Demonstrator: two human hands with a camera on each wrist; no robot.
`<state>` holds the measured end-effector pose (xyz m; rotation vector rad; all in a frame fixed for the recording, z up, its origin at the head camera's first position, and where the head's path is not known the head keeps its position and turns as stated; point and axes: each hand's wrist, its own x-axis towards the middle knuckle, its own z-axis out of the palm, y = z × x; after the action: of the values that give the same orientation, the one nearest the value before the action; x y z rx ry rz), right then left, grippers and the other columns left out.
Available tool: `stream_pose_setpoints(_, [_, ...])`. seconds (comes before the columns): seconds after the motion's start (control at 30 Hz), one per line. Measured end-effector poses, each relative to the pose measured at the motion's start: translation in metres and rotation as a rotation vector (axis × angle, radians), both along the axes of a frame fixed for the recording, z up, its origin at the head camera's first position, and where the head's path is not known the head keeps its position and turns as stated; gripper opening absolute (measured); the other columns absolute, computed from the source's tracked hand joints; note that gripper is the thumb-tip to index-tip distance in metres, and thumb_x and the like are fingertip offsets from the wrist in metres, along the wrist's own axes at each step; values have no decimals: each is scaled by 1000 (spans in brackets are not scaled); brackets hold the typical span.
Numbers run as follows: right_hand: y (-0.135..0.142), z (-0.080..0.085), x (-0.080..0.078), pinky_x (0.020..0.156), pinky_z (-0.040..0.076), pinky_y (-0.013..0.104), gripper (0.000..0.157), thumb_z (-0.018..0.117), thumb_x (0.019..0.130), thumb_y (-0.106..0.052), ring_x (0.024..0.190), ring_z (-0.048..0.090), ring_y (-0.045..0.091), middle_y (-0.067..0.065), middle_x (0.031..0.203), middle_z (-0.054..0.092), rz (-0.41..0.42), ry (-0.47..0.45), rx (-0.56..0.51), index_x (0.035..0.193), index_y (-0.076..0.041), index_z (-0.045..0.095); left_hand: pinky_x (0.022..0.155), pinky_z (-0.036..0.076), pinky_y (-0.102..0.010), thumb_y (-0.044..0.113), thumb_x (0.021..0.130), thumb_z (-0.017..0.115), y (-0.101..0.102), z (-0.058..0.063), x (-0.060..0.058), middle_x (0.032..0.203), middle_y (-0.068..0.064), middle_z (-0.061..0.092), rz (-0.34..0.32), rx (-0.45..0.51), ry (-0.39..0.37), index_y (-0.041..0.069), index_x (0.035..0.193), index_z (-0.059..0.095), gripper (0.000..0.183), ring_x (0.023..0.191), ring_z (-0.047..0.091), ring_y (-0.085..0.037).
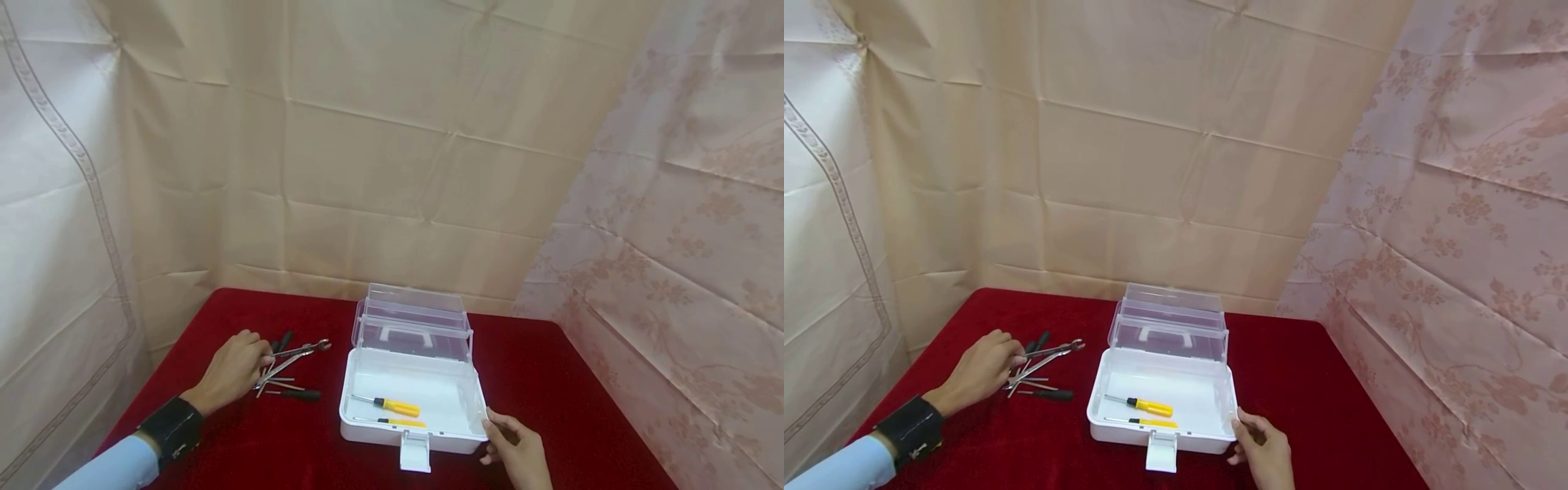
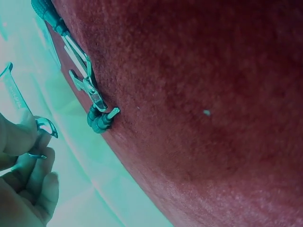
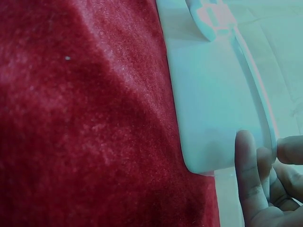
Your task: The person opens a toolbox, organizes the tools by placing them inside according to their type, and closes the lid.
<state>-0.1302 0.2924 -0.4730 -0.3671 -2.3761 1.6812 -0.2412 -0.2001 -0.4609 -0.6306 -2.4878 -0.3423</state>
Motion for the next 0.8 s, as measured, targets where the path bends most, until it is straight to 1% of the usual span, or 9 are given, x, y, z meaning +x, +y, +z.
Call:
stream_pose_setpoints(0.1, [0,0,0,57,54,38,45,71,88,-17,59,58,22,20,96,67,-4,0,-7,124,8,62,60,37,-28,7,78,76,1,0,-1,70,7,48,-12,20,37,13,76,67,11,67,39,-12])
stream_pose_setpoints(0.2, [0,1,0,57,54,38,46,71,88,-17,59,59,22,20,96,67,1,-5,-6,125,9,61,58,36,-27,8,80,75,2,0,0,71,7,46,-7,34,47,13,77,66,10,67,38,-12])
stream_pose_setpoints(0.37, [0,1,0,57,54,38,45,71,88,-17,60,59,22,19,95,67,-3,-16,-5,124,9,61,56,36,-26,10,84,71,5,3,1,74,6,44,23,43,4,12,82,64,7,69,37,-12])
stream_pose_setpoints(0.43, [0,1,0,57,54,38,46,71,88,-18,60,59,22,18,95,67,-3,-18,-3,125,9,61,57,36,-26,10,84,71,6,3,1,75,6,44,22,52,-10,11,84,65,6,70,37,-12])
stream_pose_setpoints(0.53, [0,0,0,57,54,38,46,71,88,-18,60,58,22,18,94,67,-7,-19,-9,125,9,61,57,36,-25,10,84,71,9,4,2,75,7,44,7,64,-9,11,85,65,6,70,37,-12])
stream_pose_setpoints(0.7, [0,0,0,57,54,37,46,71,89,-18,61,58,21,18,94,67,-7,-26,0,125,9,61,55,36,-24,9,83,73,11,3,2,74,7,43,-19,75,26,11,83,65,8,69,36,-10])
stream_pose_setpoints(0.8, [-1,0,0,57,54,37,46,70,89,-17,61,58,21,18,95,67,-8,-27,4,125,9,61,55,36,-23,10,83,72,12,3,2,74,8,42,-23,77,30,11,83,64,8,69,35,-10])
